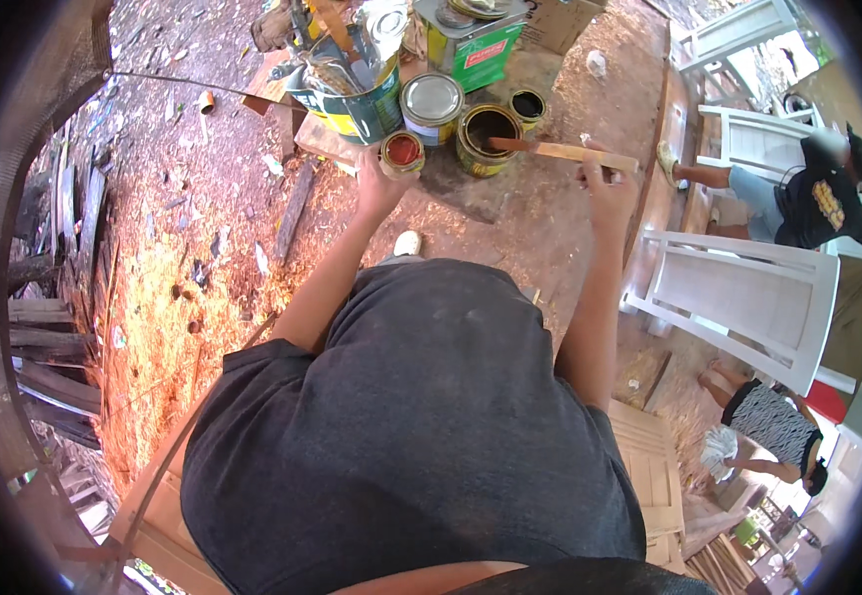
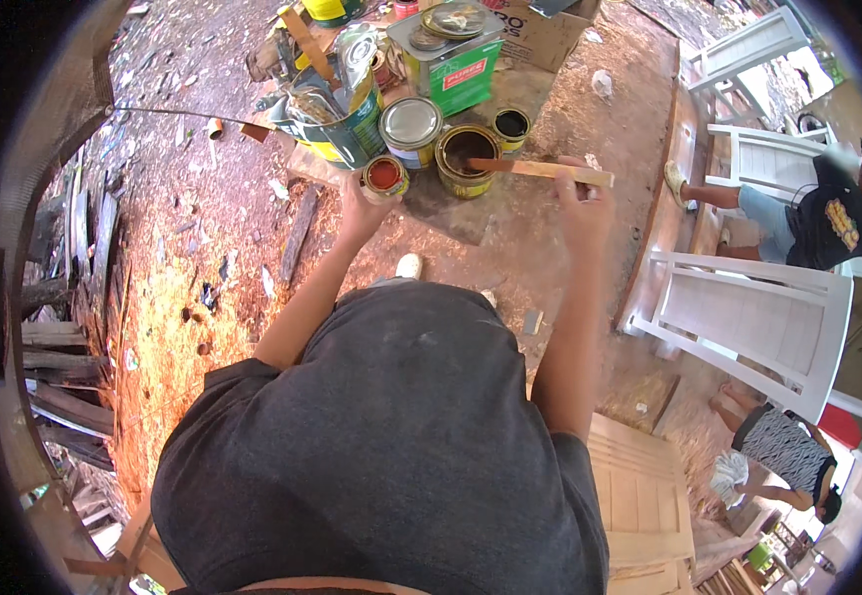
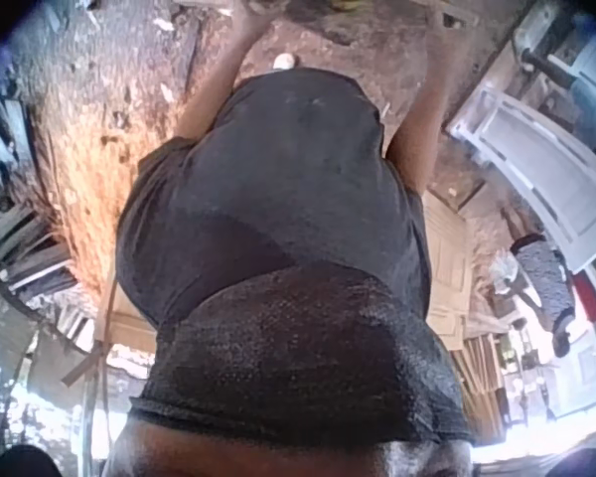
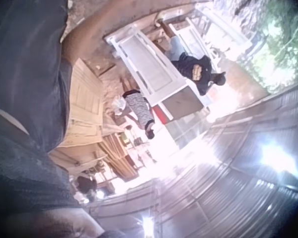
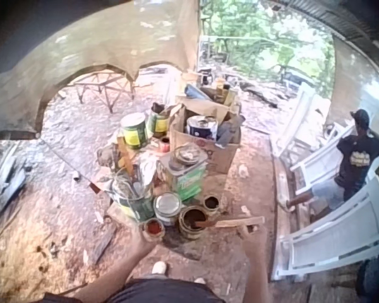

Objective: Mixing different colors of paint in cans using a wooden stir stick in a furniture workshop.

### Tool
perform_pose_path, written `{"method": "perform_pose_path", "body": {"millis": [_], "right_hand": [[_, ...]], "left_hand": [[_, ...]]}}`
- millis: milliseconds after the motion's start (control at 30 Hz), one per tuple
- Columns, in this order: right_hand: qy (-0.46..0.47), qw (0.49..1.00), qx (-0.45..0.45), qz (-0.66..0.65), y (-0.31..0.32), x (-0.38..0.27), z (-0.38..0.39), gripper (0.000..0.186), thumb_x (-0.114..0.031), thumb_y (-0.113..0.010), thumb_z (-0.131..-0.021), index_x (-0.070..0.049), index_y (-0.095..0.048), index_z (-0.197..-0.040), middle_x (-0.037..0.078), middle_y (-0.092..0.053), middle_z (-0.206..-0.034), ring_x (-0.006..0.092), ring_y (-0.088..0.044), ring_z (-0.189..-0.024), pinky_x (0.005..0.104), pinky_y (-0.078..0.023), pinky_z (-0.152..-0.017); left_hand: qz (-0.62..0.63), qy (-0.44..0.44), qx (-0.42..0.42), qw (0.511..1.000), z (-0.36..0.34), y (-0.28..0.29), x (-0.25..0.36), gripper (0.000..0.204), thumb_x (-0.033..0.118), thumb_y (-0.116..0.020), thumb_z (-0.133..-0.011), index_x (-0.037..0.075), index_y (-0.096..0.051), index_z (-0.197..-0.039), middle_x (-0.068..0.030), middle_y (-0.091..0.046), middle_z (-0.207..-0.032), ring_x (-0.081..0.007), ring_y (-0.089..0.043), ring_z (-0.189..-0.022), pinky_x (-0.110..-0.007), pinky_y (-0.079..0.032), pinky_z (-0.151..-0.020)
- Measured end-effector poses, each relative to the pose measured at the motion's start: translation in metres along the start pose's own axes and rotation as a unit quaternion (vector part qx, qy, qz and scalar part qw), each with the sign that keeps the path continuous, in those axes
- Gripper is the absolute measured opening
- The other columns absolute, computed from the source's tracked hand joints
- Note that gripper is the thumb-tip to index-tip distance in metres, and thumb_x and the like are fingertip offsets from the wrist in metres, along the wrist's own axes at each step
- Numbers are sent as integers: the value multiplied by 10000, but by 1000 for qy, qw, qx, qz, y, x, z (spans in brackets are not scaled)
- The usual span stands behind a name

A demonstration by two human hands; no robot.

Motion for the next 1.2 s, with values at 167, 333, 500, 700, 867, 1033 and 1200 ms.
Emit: {"method": "perform_pose_path", "body": {"millis": [167, 333, 500, 700, 867, 1033, 1200], "right_hand": [[-8, 985, -55, -164, -18, 14, 2, 178, -87, -617, -969, 11, -612, -1117, 64, -665, -872, 126, -640, -747, 264, -516, -641], [2, 993, -57, -99, -19, 14, 1, 184, -50, -616, -959, 12, -599, -1131, 90, -682, -891, 148, -660, -757, 278, -540, -664], [-10, 995, -28, -91, -12, 11, 1, 208, -33, -612, -956, 28, -611, -1155, 114, -699, -911, 162, -678, -746, 280, -556, -671], [-5, 989, 35, -143, 15, 8, -3, 225, -57, -623, -959, 54, -615, -1155, 116, -707, -903, 160, -687, -722, 281, -560, -648], [-27, 984, 73, -160, 27, 21, -2, 227, -104, -644, -960, 68, -631, -1107, 123, -710, -872, 175, -688, -715, 296, -567, -623], [-14, 994, 82, -68, 30, 18, -2, 202, -109, -648, -956, 76, -652, -1034, 118, -709, -833, 172, -684, -698, 286, -558, -610], [-1, 994, 106, 5, 37, 22, -4, 189, -110, -656, -950, 76, -662, -983, 115, -707, -821, 169, -683, -690, 290, -559, -607]], "left_hand": [[3, 2, -13, 1000, -4, -2, -1, 783, 210, -892, -618, 12, -478, -1253, -211, -528, -1192, -397, -503, -1148, -488, -418, -985], [9, 6, -28, 1000, -7, -2, -2, 813, 253, -913, -605, 5, -482, -1247, -204, -536, -1184, -389, -507, -1147, -484, -420, -981], [-16, -21, -19, 999, -9, -3, -2, 864, 348, -938, -570, -3, -494, -1223, -192, -544, -1171, -379, -507, -1148, -480, -421, -979], [-20, -34, -17, 999, -14, -5, -3, 748, 319, -900, -621, 4, -527, -1187, -183, -573, -1117, -380, -539, -1104, -469, -450, -941], [-15, -44, -13, 999, -11, 0, 13, 701, 308, -877, -645, 3, -539, -1177, -190, -578, -1118, -384, -548, -1099, -468, -456, -942], [-3, -58, -16, 998, -2, 10, 25, 715, 306, -872, -648, 4, -538, -1204, -194, -571, -1161, -373, -536, -1143, -465, -447, -972], [-41, -41, -55, 997, -5, 17, 55, 777, 317, -870, -637, -7, -517, -1249, -183, -555, -1194, -360, -518, -1174, -450, -443, -987]]}}
Point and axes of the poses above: each hand's wrist, its own z-axis away from the middle knuckle, its own y-axis out of the back of the hand, x = y × z, the point moved 5 cm from there along -z, towards the middle knuckle
